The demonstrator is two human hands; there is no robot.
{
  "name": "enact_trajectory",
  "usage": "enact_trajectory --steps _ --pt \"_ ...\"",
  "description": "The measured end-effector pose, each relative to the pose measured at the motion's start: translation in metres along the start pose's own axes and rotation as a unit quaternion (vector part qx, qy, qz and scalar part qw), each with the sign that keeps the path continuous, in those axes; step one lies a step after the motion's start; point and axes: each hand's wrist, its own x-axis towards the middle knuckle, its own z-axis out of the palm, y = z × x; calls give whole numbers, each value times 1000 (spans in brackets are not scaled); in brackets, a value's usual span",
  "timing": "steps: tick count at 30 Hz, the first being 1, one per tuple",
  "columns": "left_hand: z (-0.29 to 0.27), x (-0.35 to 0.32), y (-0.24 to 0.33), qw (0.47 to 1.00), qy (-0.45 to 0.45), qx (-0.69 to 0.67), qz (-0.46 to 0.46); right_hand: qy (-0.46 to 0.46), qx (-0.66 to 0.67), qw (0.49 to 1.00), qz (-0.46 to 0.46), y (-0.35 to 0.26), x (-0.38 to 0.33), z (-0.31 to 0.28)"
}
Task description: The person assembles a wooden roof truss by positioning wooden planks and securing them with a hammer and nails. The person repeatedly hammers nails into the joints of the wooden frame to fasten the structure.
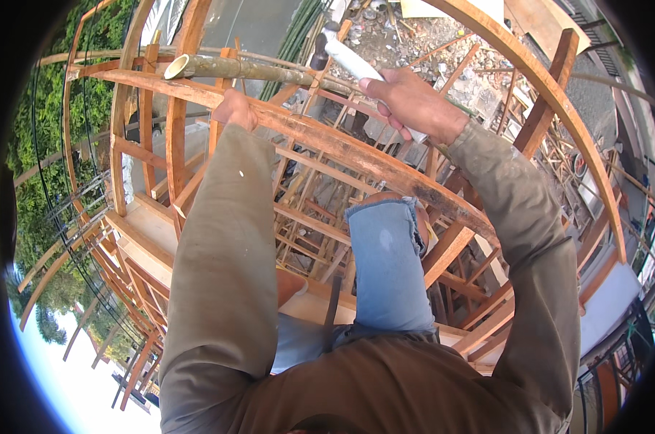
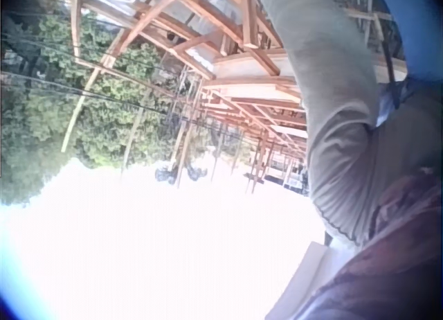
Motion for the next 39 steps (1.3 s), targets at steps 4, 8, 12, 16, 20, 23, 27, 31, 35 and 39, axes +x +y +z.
enact_trajectory --steps 4,8,12,16,20,23,27,31,35,39 --pt "2 0 0 999 16 44 -15 363 167 867 -297 -106 -37 -38" --pt "0 0 2 999 18 35 -32 333 145 915 -174 -53 -4 10" --pt "0 3 4 997 -17 -31 -70 83 -75 993 46 69 32 30" --pt "1 1 4 997 10 56 -53 77 54 995 -31 101 42 18" --pt "0 0 -2 997 1 -75 -20 58 -20 998 22 -10 2 -4" --pt "0 5 -3 999 -12 4 -43 368 143 882 -256 -80 -16 -46" --pt "5 11 0 999 30 24 -31 353 166 897 -205 -57 8 4" --pt "6 6 -1 998 35 -5 -49 201 75 976 -26 38 10 34" --pt "0 -3 1 1000 6 -11 -28 146 90 981 -88 92 33 7" --pt "-2 -4 4 1000 9 4 -25 16 -6 999 39 38 30 15"
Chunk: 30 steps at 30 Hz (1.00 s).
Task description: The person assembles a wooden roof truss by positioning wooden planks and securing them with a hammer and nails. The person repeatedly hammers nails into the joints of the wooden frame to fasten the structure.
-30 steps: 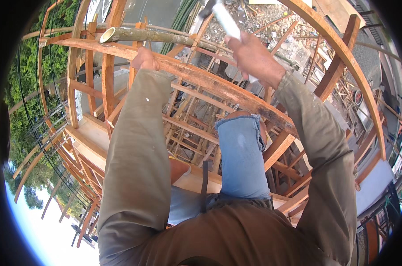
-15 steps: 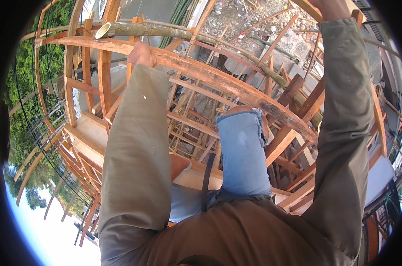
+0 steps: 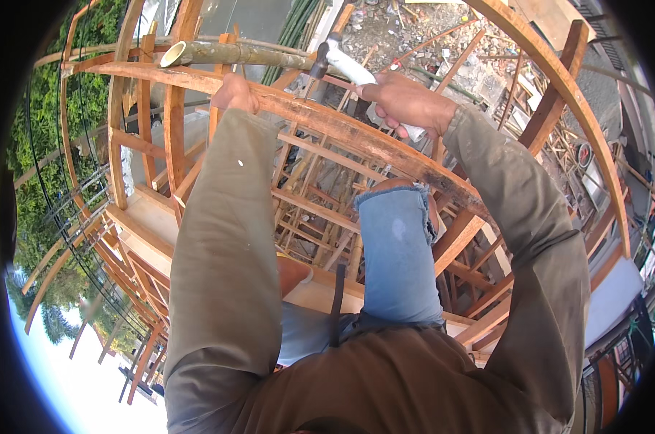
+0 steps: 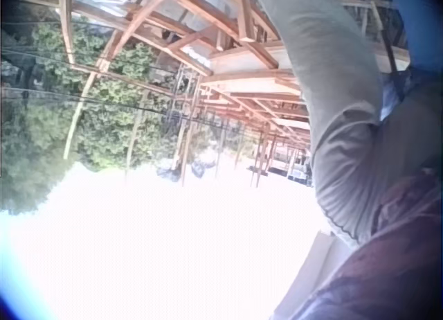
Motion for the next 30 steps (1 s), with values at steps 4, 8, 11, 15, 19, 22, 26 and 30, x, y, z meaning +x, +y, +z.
enact_trajectory --steps 4,8,11,15,19,22,26,30 --pt "1 2 0 1000 -21 -11 12 196 71 976 -70 -86 -53 -6" --pt "0 -4 1 1000 10 -1 -20 306 325 861 -244 -117 -59 -29" --pt "-6 -12 1 1000 -7 -15 -13 135 108 985 -23 -58 -36 19" --pt "-10 -11 -1 998 -44 -47 17 64 38 997 4 42 -13 18" --pt "2 3 -3 1000 -3 -18 -15 139 77 987 -25 81 -34 27" --pt "7 12 -12 1000 -5 -4 -21 191 113 973 61 81 -52 50" --pt "0 17 -16 997 -19 33 63 229 146 959 79 94 -58 70" --pt "-9 18 -16 994 -24 51 89 184 168 968 31 94 -53 59"
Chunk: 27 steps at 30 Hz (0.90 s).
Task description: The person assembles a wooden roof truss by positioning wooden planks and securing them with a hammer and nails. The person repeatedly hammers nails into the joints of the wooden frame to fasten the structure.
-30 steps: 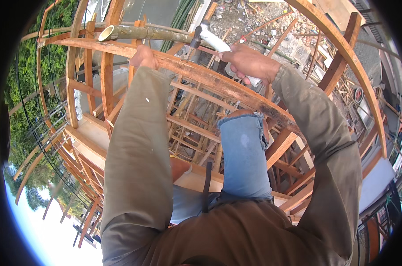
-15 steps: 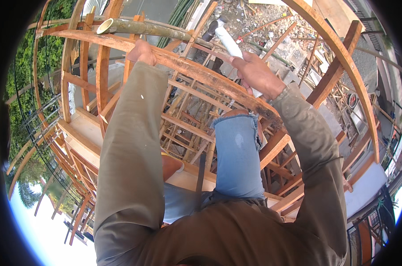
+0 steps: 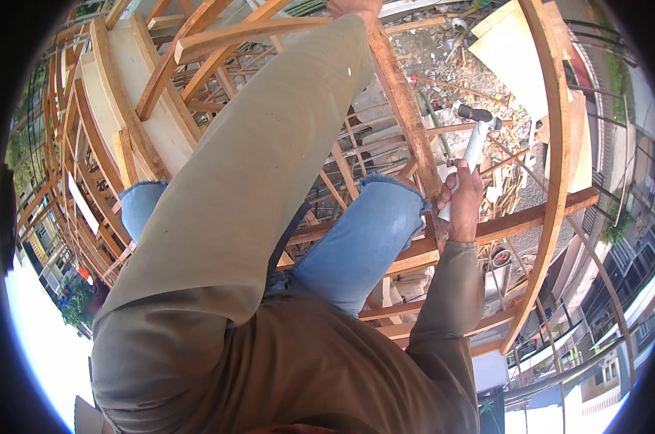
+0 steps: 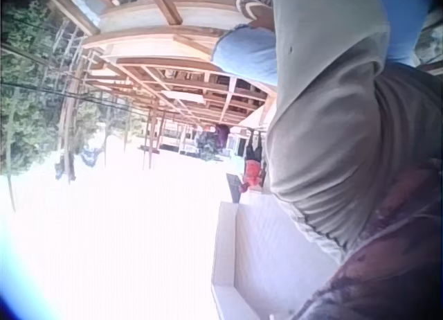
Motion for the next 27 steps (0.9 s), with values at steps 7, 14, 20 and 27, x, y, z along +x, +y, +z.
enact_trajectory --steps 7,14,20,27 --pt "7 -1 1 998 33 -44 -43 -58 -2 998 -27 -89 18 21" --pt "1 -12 11 997 4 -45 -54 -247 -116 961 33 -131 33 6" --pt "-3 -20 20 996 -4 -55 -76 131 201 920 -310 -258 1 3" --pt "-2 -23 20 996 4 -65 -62 -139 -125 982 -42 -99 35 25"
